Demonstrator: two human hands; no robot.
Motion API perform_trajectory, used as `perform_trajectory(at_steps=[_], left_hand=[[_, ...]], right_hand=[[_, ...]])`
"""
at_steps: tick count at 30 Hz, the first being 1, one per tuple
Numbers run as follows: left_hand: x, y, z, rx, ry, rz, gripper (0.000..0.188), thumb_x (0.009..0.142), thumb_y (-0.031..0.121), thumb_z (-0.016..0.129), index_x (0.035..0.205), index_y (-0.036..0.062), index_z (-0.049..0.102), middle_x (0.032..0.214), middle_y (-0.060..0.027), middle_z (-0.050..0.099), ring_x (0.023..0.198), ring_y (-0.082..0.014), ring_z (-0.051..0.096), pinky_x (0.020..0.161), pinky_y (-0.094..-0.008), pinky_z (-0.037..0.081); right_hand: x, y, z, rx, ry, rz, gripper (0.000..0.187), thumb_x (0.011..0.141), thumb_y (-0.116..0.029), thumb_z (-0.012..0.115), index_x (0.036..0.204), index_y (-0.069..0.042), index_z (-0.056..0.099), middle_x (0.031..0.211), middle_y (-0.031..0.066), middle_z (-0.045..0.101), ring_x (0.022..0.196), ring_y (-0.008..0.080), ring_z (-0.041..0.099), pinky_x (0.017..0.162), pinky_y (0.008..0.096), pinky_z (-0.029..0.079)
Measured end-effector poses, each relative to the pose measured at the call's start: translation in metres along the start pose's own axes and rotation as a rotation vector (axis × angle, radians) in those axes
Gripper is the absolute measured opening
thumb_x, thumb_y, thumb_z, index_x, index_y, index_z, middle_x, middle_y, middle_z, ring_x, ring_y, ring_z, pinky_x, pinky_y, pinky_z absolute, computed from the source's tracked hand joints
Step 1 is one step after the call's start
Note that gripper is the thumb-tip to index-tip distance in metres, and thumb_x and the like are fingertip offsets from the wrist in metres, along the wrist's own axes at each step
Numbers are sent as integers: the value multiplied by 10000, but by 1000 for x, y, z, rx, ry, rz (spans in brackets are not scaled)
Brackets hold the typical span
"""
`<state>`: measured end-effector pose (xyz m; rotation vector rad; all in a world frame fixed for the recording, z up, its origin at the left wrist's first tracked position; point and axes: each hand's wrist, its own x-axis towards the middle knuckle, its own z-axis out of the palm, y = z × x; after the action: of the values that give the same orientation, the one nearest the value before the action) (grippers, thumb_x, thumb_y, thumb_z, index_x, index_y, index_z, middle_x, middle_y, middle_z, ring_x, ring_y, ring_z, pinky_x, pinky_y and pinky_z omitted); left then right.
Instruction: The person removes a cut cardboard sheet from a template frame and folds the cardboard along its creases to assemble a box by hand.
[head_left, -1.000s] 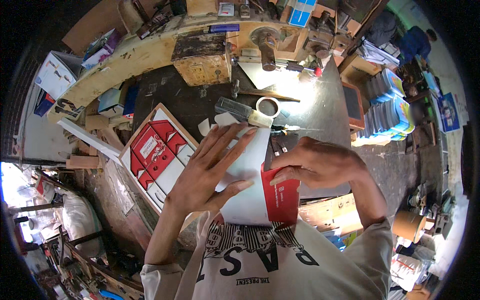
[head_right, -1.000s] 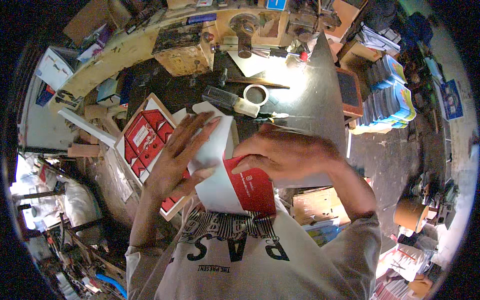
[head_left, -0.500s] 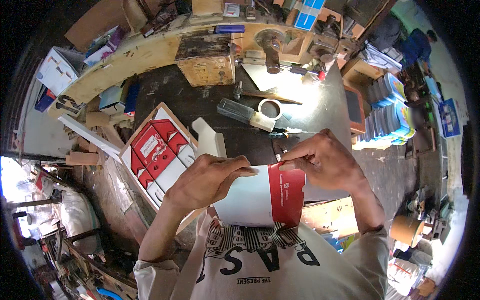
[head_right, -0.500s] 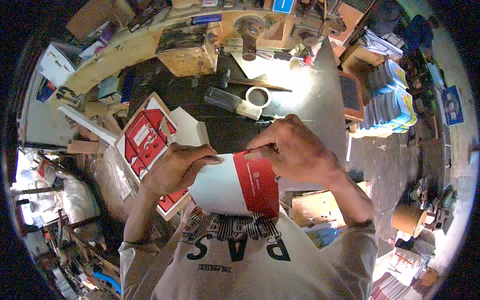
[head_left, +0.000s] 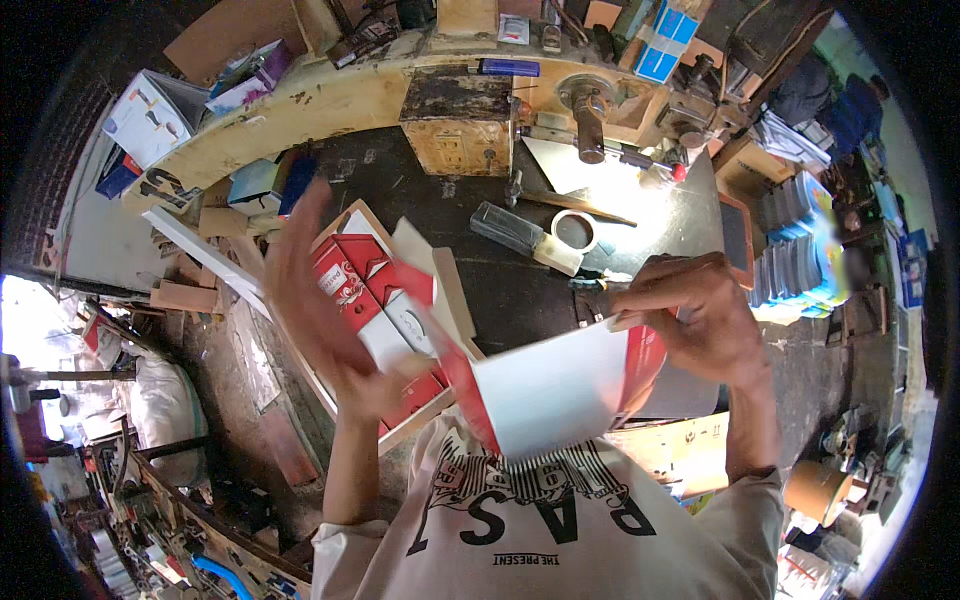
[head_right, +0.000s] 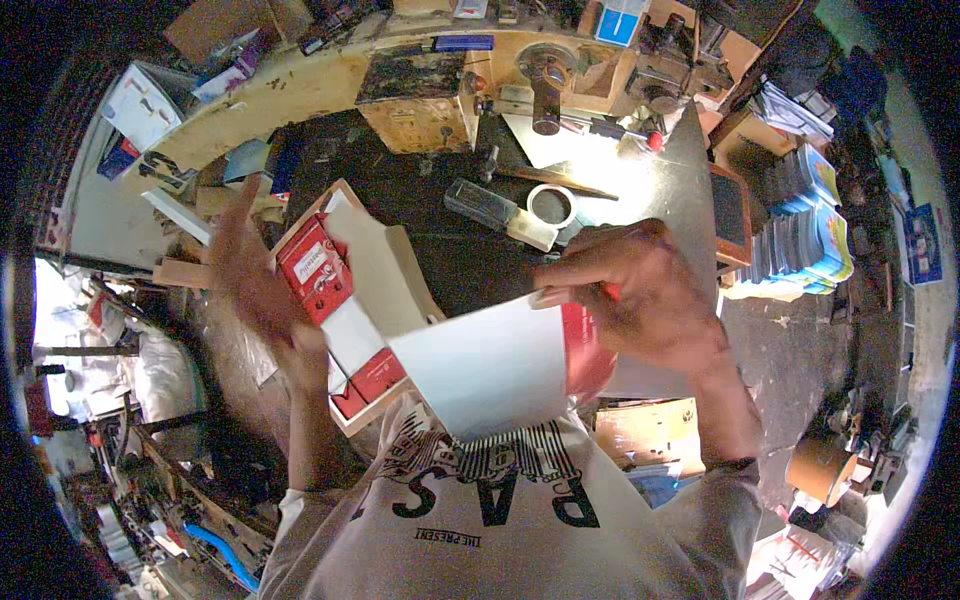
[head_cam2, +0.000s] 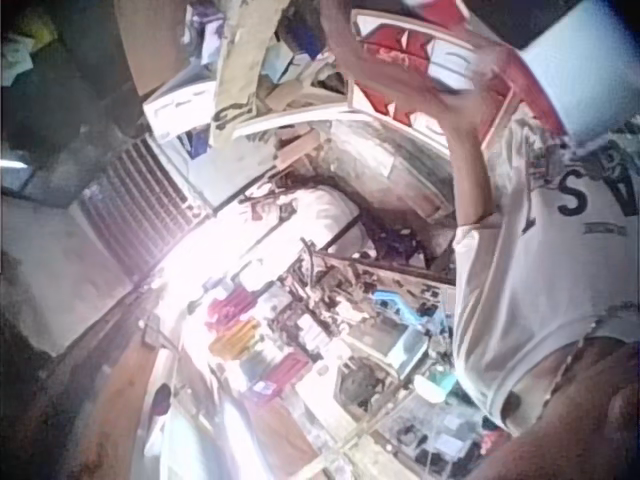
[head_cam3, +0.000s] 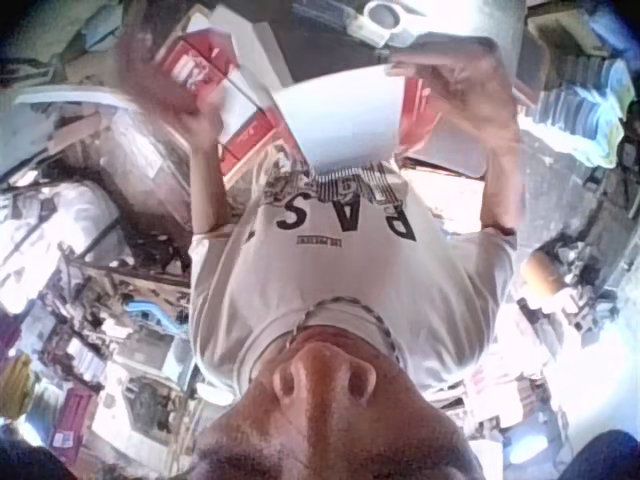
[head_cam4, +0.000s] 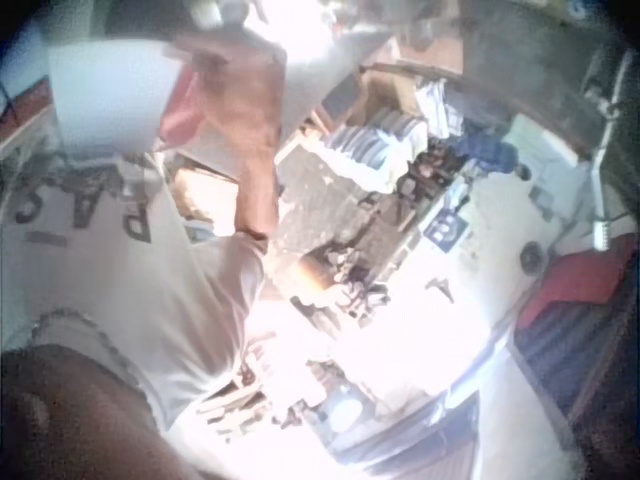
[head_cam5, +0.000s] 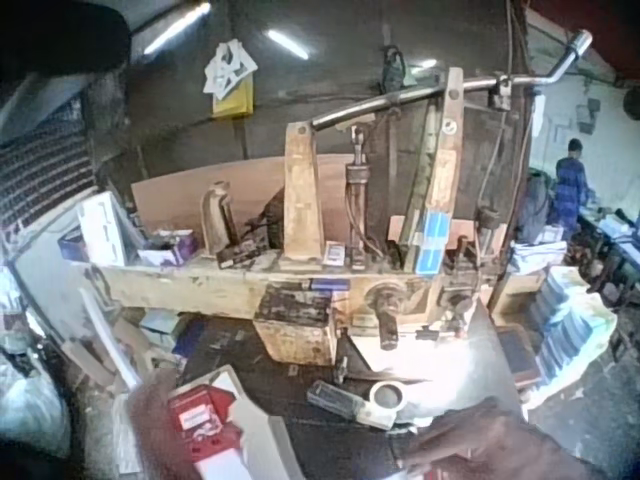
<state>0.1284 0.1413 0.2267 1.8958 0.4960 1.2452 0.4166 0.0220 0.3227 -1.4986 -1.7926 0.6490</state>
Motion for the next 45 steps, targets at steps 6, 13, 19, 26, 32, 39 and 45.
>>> perform_trajectory(at_steps=[6, 13, 19, 26, 32, 39, 45], left_hand=[[-58, -95, -4, -1105, -86, -551, 874, 675, 567, 828, 1323, 80, 500, 1421, -120, 499, 1346, -239, 452, 1114, -462, 359], [-29, -17, -7, -766, 177, -785, 529, 738, -6, 800, 1217, -11, 576, 1020, -127, 716, 870, -201, 717, 789, -360, 607], [-24, 5, -12, -696, 117, -718, 559, 695, 49, 856, 1196, -19, 615, 1030, -97, 714, 893, -171, 700, 811, -332, 572], [-24, 20, -26, -212, 127, -571, 598, 723, 16, 844, 1236, 16, 538, 989, -127, 699, 958, -181, 674, 777, -284, 552], [27, 63, -34, 165, -178, -149, 733, 698, 70, 863, 1350, 39, 529, 1171, -143, 624, 1035, -222, 630, 750, -335, 548], [37, 86, -43, 429, -553, -128, 681, 741, 9, 787, 1385, 71, 575, 1189, -192, 659, 1006, -268, 661, 857, -342, 509], [17, 71, -21, -112, -142, -400, 566, 820, -79, 736, 1355, -47, 553, 1295, -174, 641, 1141, -191, 625, 996, -326, 478]], right_hand=[[5, 25, -14, 42, -87, 127, 139, 766, 33, 735, 897, -3, 763, 790, 118, 734, 709, 162, 670, 688, 303, 511], [-6, -14, 41, -184, 397, -162, 389, 749, -94, 803, 1125, -68, 710, 1196, 132, 662, 1078, 299, 655, 945, 403, 520], [18, -5, 89, 91, 248, -209, 559, 738, -186, 833, 1246, -50, 646, 1212, 150, 657, 1135, 310, 632, 966, 393, 521], [12, 14, 69, 117, -89, -100, 305, 825, 30, 647, 1125, -9, 687, 1154, 170, 677, 1051, 323, 652, 872, 424, 542], [20, 7, 61, 196, -118, -99, 213, 814, 51, 624, 1007, 19, 707, 917, 182, 712, 832, 320, 690, 764, 401, 542], [23, -9, 47, 36, -178, -125, 252, 834, -44, 692, 1078, 13, 677, 944, 166, 729, 899, 310, 709, 741, 388, 551], [9, -20, 84, -31, 206, -199, 509, 870, -77, 718, 1331, -14, 512, 1195, 164, 644, 1007, 294, 696, 856, 357, 567]])
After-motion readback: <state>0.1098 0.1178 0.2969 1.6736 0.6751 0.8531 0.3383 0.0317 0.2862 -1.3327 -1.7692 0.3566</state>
